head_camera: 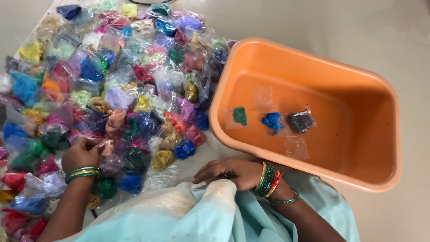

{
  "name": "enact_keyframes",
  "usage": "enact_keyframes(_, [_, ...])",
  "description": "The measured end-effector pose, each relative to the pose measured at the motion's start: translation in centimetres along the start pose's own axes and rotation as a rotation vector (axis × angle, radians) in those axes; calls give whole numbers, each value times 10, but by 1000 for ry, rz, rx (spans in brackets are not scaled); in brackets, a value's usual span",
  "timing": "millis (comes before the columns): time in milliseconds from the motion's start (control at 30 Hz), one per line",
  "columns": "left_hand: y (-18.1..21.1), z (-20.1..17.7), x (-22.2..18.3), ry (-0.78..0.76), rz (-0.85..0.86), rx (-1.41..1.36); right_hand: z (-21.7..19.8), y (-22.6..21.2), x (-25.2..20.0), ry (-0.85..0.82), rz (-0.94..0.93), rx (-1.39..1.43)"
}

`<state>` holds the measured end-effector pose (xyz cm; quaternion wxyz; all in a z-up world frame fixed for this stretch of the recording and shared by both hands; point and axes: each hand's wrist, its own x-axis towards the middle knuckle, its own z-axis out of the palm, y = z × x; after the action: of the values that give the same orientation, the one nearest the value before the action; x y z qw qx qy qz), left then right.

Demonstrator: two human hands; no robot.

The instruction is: The person sits on the floor and unwraps small clear plastic packets of colored powder one at a time, placing the emptied wrappers into an orange plastic basin and the opened color packets onto a pile beside them. They also pull and stretch a long pink strip of fabric between their hands before resuming opening packets.

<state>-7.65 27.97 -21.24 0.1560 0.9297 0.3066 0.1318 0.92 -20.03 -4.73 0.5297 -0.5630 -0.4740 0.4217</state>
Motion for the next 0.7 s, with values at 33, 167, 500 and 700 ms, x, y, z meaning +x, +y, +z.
enact_keyframes(33, [-7,1,2,-1,7,3,0,1,-1,7,-3,2])
enact_keyframes(167, [-6,0,14,94,241,395,-4,-6,-14,111,3,-14])
enact_keyframes(500, [176,-133,87,190,906,352,-139,79,-193,1088,492,-119])
enact_keyframes(700, [372,-214,28,-59,1487,-12,-157,176,-266,617,997,-415])
